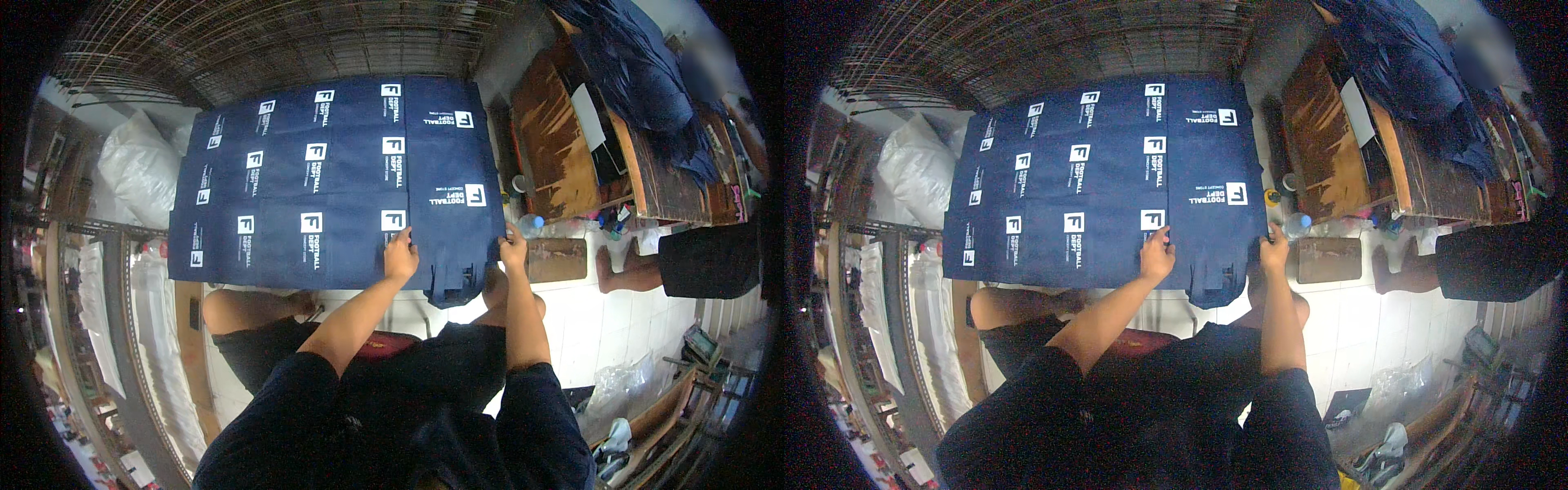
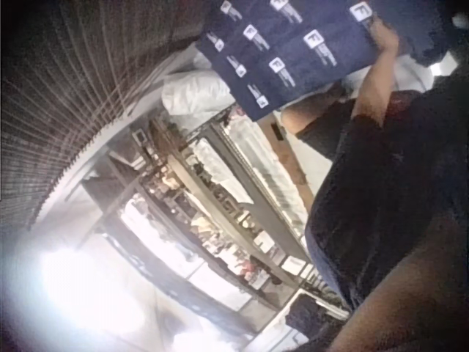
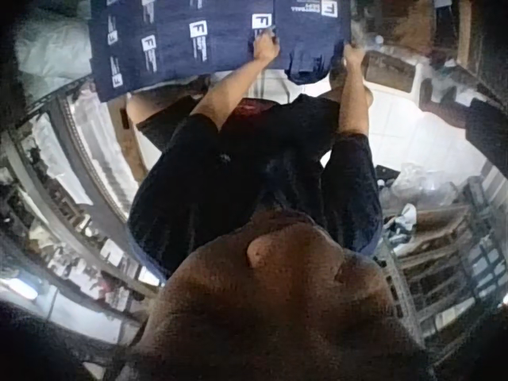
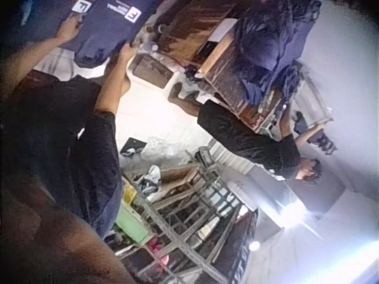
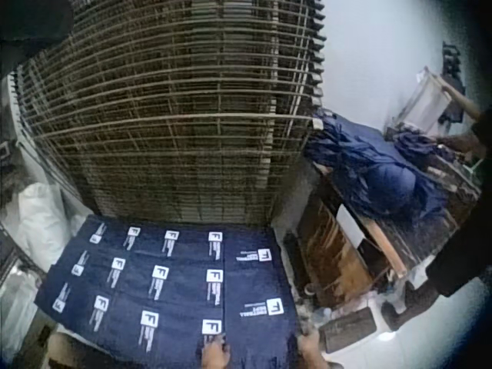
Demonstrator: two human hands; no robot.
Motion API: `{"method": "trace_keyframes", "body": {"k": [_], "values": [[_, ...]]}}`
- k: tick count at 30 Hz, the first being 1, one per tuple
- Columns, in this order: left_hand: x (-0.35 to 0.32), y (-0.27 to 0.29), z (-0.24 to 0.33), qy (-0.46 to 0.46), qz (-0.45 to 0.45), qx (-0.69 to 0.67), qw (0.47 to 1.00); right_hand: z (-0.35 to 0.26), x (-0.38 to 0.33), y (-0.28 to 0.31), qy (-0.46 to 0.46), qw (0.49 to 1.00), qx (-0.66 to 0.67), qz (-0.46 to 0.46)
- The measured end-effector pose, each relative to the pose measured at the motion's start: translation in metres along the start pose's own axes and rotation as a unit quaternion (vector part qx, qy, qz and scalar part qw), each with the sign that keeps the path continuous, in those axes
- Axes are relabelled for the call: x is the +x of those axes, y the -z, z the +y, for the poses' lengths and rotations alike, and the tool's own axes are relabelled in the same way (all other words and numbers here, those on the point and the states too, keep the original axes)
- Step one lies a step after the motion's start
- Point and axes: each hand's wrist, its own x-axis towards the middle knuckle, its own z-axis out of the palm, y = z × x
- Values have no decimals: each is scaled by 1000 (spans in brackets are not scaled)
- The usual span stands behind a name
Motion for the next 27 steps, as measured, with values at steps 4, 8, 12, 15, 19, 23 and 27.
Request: {"method": "trace_keyframes", "body": {"k": [4, 8, 12, 15, 19, 23, 27], "values": [[-1, 3, -1, -1, -4, 23, 1000, -8, -5, 2, -9, 1000, -4, -6], [-3, 19, 7, -6, -5, 20, 1000, 1, 0, 1, -6, 999, -44, 6], [-9, 50, 9, -25, 10, 35, 999, -12, -8, -1, -7, 1000, -16, -7], [-14, 63, -6, -29, 29, 40, 998, -10, -9, -3, 10, 1000, -19, -6], [-22, 79, -10, -4, 44, 28, 999, -9, -10, -2, 1, 1000, -30, -4], [-27, 90, -13, 27, 55, -2, 998, -38, -21, 2, -31, 997, -70, -7], [-20, 103, -9, -27, 87, -45, 995, -33, -15, 11, -40, 994, -66, 73]]}}
